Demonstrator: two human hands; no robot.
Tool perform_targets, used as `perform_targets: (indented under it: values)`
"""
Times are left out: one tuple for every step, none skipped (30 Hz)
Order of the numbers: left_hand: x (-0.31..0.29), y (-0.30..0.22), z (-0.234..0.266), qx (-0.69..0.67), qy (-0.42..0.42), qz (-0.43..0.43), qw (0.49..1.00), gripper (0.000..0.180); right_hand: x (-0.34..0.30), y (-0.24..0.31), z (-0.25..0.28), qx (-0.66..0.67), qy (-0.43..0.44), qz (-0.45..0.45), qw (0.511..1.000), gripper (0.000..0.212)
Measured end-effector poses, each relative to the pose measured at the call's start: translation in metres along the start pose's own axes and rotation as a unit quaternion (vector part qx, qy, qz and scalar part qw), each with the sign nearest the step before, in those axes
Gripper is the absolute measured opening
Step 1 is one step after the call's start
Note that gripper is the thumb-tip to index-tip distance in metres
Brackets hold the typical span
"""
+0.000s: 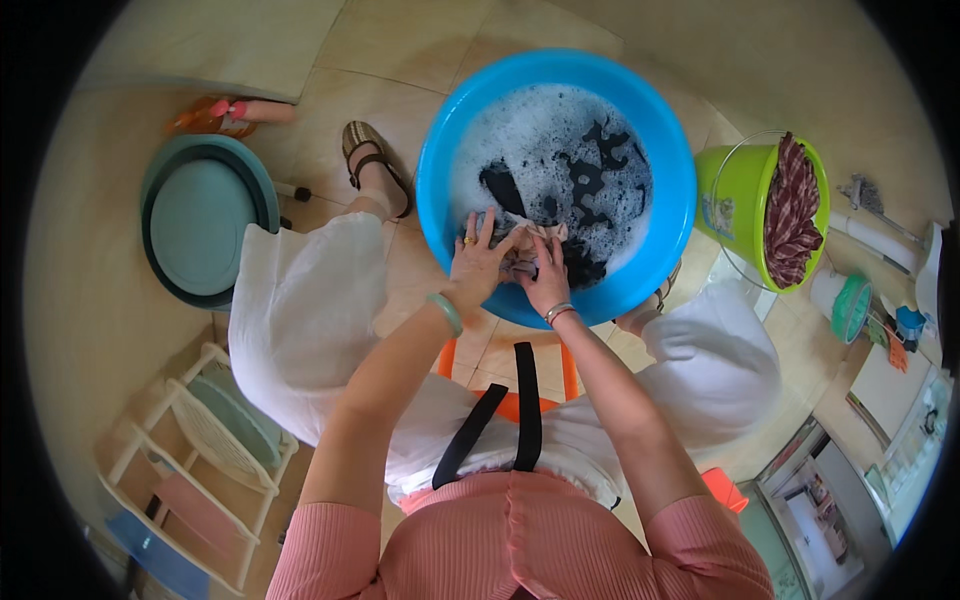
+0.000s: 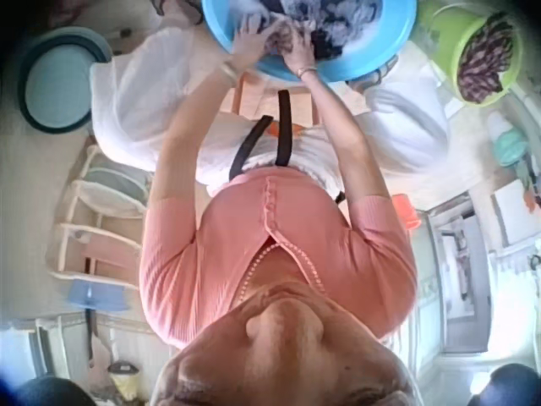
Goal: The person hand-washes clothes in a blue basin filled with soapy water. They scrub and rinse a dark garment and a plaid shirt, then transfer the wet items into a green bucket. The person also briefly handles a small cloth from a nearby shelf.
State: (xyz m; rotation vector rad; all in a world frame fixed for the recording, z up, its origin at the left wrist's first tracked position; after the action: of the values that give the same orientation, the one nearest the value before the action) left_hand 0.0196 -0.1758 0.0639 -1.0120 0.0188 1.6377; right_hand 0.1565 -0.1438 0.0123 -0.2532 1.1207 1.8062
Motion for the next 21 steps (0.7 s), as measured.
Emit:
perform_targets:
  values:
    - [0.007, -0.002, -0.005, 0.027, 0.031, 0.013, 0.999, 0.077, 0.002, 0.006, 0.001, -0.011, 0.001, 0.023, 1.000, 0.072]
    - [0.015, 0.003, -0.019, 0.039, 0.080, 0.024, 0.996, 0.072, 0.004, 0.013, 0.002, -0.022, 0.002, 0.047, 0.999, 0.071]
    - [0.027, 0.005, -0.037, 0.052, 0.129, 0.024, 0.990, 0.067, 0.006, 0.009, -0.010, -0.071, 0.062, 0.085, 0.992, 0.063]
    - [0.036, 0.006, -0.054, 0.063, 0.174, 0.027, 0.982, 0.063, 0.013, 0.004, -0.030, -0.146, 0.140, 0.101, 0.974, 0.049]
    - [0.043, 0.007, -0.068, 0.128, 0.193, 0.038, 0.972, 0.052, 0.015, -0.004, -0.036, -0.152, 0.148, 0.110, 0.971, 0.041]
    - [0.051, 0.012, -0.080, 0.134, 0.243, 0.061, 0.959, 0.050, 0.020, -0.004, -0.040, -0.156, 0.157, 0.123, 0.967, 0.034]
    - [0.058, 0.018, -0.090, 0.138, 0.291, 0.085, 0.943, 0.048, 0.026, -0.008, -0.042, -0.176, 0.156, 0.105, 0.966, 0.031]
    - [0.062, 0.025, -0.100, 0.142, 0.338, 0.109, 0.924, 0.046, 0.031, -0.012, -0.045, -0.197, 0.155, 0.088, 0.964, 0.028]
    - [0.071, 0.022, -0.100, 0.162, 0.312, 0.092, 0.932, 0.044, 0.038, -0.018, -0.048, -0.216, 0.155, 0.068, 0.962, 0.026]
    - [0.077, 0.020, -0.098, 0.183, 0.282, 0.076, 0.939, 0.042, 0.044, -0.025, -0.053, -0.222, 0.161, 0.025, 0.961, 0.024]
    - [0.082, 0.016, -0.096, 0.203, 0.253, 0.059, 0.944, 0.041, 0.049, -0.031, -0.059, -0.226, 0.168, -0.019, 0.959, 0.022]
    - [0.084, 0.021, -0.100, 0.219, 0.268, 0.071, 0.936, 0.042, 0.054, -0.032, -0.064, -0.229, 0.175, -0.057, 0.956, 0.020]
    - [0.085, 0.025, -0.105, 0.235, 0.283, 0.081, 0.926, 0.043, 0.057, -0.035, -0.067, -0.198, 0.201, -0.063, 0.957, 0.021]
    - [0.088, 0.029, -0.108, 0.252, 0.298, 0.091, 0.916, 0.044, 0.063, -0.034, -0.069, -0.206, 0.217, -0.057, 0.952, 0.021]
    - [0.095, 0.033, -0.112, 0.274, 0.292, 0.106, 0.910, 0.042, 0.067, -0.039, -0.073, -0.211, 0.232, -0.056, 0.948, 0.021]
    - [0.097, 0.037, -0.122, 0.290, 0.288, 0.123, 0.904, 0.041, 0.066, -0.039, -0.074, -0.219, 0.251, -0.054, 0.941, 0.022]
    - [0.097, 0.040, -0.132, 0.307, 0.283, 0.140, 0.898, 0.039, 0.063, -0.045, -0.081, -0.153, 0.325, -0.082, 0.930, 0.024]
    - [0.099, 0.031, -0.135, 0.265, 0.307, 0.136, 0.904, 0.041, 0.066, -0.051, -0.071, -0.086, 0.393, -0.117, 0.908, 0.025]
    - [0.101, 0.019, -0.121, 0.223, 0.330, 0.134, 0.907, 0.043, 0.065, -0.047, -0.052, -0.016, 0.457, -0.147, 0.877, 0.027]
    - [0.095, 0.020, -0.113, 0.171, 0.350, 0.149, 0.909, 0.045, 0.064, -0.028, -0.011, 0.046, 0.461, -0.153, 0.873, 0.027]
    - [0.095, 0.021, -0.128, 0.222, 0.331, 0.128, 0.908, 0.046, 0.080, -0.030, 0.025, -0.068, 0.281, 0.067, 0.955, 0.024]
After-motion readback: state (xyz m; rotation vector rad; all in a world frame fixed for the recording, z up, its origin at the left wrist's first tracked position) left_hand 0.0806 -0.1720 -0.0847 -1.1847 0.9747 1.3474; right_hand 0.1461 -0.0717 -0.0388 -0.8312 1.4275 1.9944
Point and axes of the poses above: each hand's wrist, its own x-axis towards the middle knuckle, its own z-axis out of the back of the hand, y = z × x, the point moved 8 cm from there along x, towards the middle knuckle, and after that the axes turned 10 degrees about y, right-handed, at the moved point
